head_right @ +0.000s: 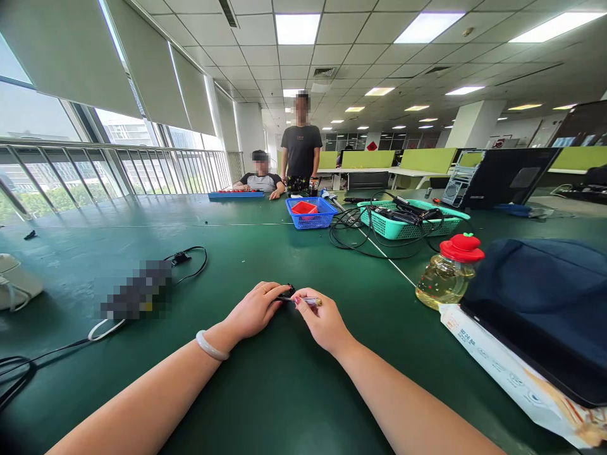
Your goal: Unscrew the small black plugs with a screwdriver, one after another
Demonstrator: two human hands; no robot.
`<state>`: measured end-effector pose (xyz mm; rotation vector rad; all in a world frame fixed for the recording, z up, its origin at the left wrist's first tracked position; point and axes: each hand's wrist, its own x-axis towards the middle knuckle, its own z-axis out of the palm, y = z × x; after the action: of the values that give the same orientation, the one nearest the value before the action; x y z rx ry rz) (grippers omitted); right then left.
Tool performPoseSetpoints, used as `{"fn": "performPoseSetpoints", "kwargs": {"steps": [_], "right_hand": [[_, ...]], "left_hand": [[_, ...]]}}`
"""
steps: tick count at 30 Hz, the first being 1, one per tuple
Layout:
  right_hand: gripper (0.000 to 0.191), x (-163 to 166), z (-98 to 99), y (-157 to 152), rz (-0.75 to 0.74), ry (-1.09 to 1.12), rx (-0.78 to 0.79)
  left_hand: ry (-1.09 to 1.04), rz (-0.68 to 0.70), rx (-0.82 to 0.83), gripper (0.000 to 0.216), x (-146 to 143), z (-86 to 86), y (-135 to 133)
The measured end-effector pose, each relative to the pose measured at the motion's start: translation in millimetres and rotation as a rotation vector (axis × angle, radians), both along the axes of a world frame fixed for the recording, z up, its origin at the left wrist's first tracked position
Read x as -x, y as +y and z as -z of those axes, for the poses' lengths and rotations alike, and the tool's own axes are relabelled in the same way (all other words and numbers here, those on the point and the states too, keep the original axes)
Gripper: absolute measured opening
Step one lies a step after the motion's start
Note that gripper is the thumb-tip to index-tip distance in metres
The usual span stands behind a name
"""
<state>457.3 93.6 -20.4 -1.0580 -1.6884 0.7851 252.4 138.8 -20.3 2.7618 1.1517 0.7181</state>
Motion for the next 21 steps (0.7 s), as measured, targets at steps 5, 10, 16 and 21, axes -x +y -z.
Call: {"fn": "performPoseSetpoints", "kwargs": {"steps": [5, 10, 16, 21], "right_hand": [[0.032, -7, 1.0, 0, 0.132, 0.080, -0.105], [0.032, -11, 9.4, 13, 0.223, 0.071, 0.052], [0.036, -13, 21.6, 24, 0.206, 0.103, 0.177], [0.035, -13, 25.6, 25, 0.204, 0.085, 0.170]], "left_hand": [[0.032, -0.215, 0.022, 0.043, 1, 0.1, 3], [0.145, -0.347, 0.071, 0.041, 3, 1.1, 4], [0.199, -0.400, 0.062, 0.037, -2, -5.6, -3], [0.072, -0.336, 0.065, 0.036, -3, -4.7, -3]]}}
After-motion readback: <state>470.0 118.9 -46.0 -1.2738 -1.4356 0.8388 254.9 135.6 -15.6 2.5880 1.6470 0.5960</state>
